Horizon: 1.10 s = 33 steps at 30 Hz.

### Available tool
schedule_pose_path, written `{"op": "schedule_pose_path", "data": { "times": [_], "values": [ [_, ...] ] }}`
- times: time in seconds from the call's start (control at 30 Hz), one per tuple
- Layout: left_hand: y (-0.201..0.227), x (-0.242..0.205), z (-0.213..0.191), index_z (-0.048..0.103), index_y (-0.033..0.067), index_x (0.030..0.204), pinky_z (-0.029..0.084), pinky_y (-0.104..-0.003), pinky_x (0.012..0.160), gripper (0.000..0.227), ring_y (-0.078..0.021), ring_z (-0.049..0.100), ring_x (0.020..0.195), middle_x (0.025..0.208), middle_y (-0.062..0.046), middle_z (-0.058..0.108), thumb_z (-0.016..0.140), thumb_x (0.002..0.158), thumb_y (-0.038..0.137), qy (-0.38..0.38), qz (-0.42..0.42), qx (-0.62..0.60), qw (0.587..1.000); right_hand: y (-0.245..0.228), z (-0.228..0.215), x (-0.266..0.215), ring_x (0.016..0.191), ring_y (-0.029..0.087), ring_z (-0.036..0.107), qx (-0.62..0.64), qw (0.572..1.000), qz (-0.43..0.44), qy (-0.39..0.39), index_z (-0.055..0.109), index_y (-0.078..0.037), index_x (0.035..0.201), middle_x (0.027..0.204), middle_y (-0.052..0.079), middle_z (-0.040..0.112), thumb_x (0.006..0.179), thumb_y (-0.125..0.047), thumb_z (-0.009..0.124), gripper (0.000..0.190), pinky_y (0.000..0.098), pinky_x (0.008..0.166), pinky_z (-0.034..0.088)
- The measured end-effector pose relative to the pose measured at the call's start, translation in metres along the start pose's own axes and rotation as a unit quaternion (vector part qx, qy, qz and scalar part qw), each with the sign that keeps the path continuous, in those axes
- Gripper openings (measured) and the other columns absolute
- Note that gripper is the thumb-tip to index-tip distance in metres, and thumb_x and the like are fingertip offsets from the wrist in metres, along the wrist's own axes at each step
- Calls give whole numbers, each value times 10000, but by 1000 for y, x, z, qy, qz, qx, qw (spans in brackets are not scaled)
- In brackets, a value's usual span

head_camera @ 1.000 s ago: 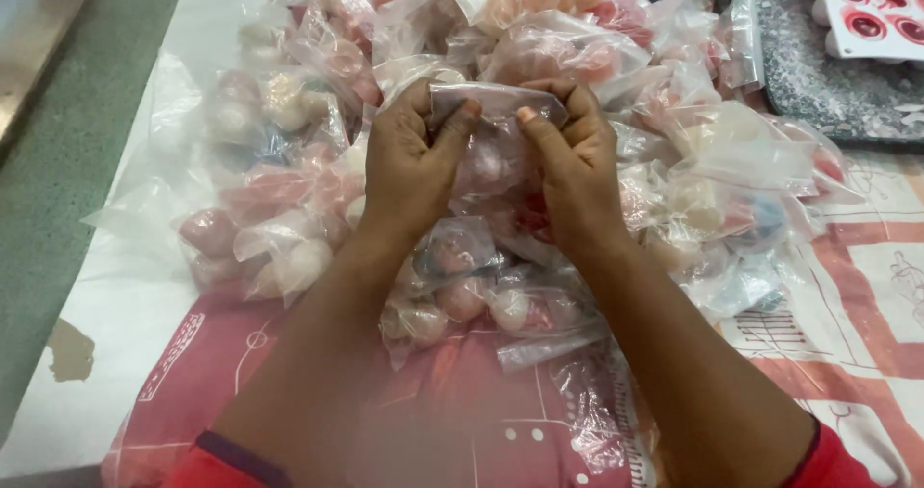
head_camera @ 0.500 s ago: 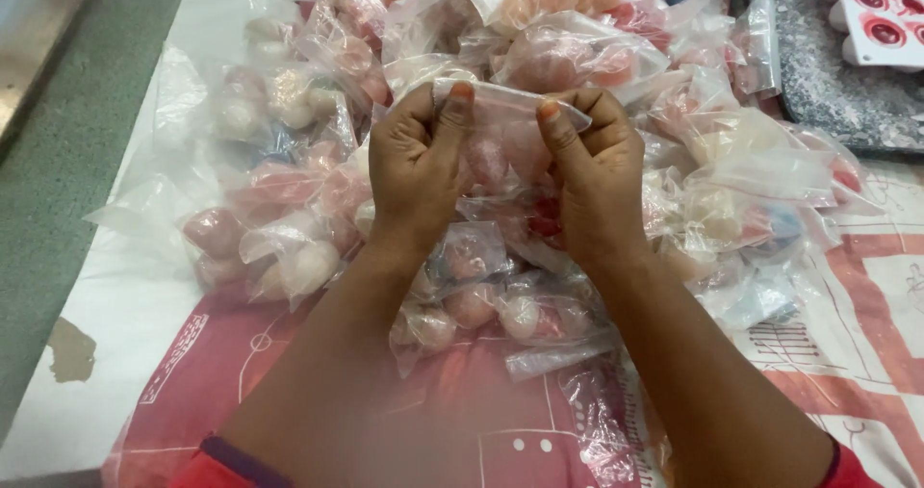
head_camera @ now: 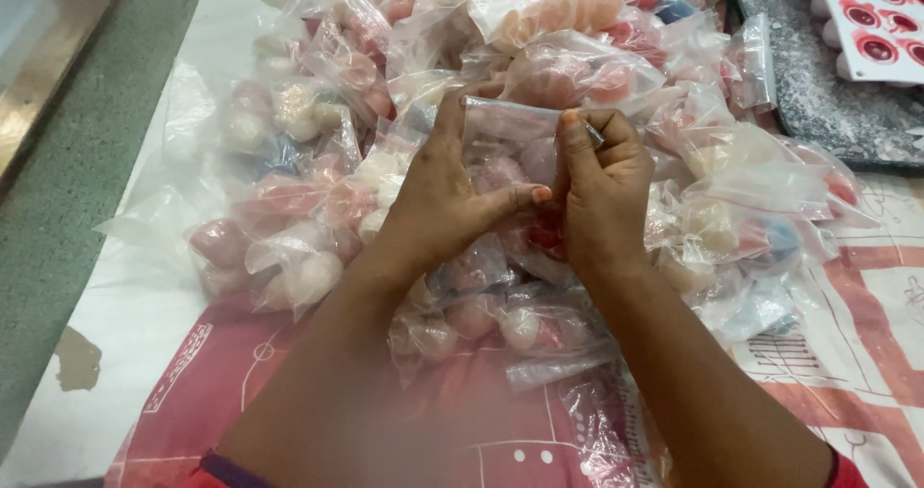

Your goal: The person is seen sealing zip-lock bags containing small objects and putting them in a cardboard box.

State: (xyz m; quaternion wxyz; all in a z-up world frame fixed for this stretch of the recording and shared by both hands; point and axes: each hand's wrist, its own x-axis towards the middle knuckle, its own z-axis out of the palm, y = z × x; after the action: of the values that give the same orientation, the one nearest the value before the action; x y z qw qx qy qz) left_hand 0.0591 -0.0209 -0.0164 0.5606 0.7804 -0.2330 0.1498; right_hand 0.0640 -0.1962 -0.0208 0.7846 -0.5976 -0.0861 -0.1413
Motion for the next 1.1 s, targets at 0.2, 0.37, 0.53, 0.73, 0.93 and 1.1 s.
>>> {"op": "schedule_pose_path", "data": {
  "times": [0.2,0.37,0.53,0.73,0.93,1.1],
  "values": [
    [10,3,-7,270,118,1561,601,-424,1015,1056,-290,634,1275,1431,-188,583,915,747,312,-27,-50,-80,995,4,-4,3,793,93,583,67,997,-24,-11,573,-48,1124,956,31,642,1053,-236,711,243,244,689,505],
    [11,7,-7,277,110,1555,658,-361,948,905,-250,674,1155,1247,-192,647,811,827,54,16,-140,-205,968,-20,8,2,1065,225,694,135,990,22,-27,462,-70,1283,1186,128,669,931,-355,745,533,362,896,650],
    [-3,8,-9,306,-8,1502,628,-295,951,695,-210,714,1064,1159,-197,664,671,918,-105,123,-93,-363,919,-18,4,2,1160,247,696,135,978,73,-143,438,-53,1408,1282,135,650,936,-359,769,653,407,895,664],
    [-5,7,-3,369,-34,1511,623,-292,973,597,-201,737,1070,1109,-170,726,664,991,-33,115,-67,-311,941,-12,5,-4,907,158,695,43,986,76,-143,465,-2,1445,1173,134,700,998,-243,741,578,310,698,620],
    [13,2,-1,281,-16,1489,589,-252,885,745,-134,725,1028,1080,-146,746,761,927,85,69,-16,-159,985,-11,9,-3,794,119,703,26,996,36,-82,291,-61,1496,1024,92,697,1025,-254,662,630,267,603,606],
    [-5,2,6,558,-39,1377,603,-256,893,442,-129,729,991,1077,-118,760,732,996,102,112,-31,-255,960,-17,12,-5,807,92,690,39,996,0,-85,356,-89,1457,1035,73,702,1073,-260,591,482,227,653,598]
  ]
}}
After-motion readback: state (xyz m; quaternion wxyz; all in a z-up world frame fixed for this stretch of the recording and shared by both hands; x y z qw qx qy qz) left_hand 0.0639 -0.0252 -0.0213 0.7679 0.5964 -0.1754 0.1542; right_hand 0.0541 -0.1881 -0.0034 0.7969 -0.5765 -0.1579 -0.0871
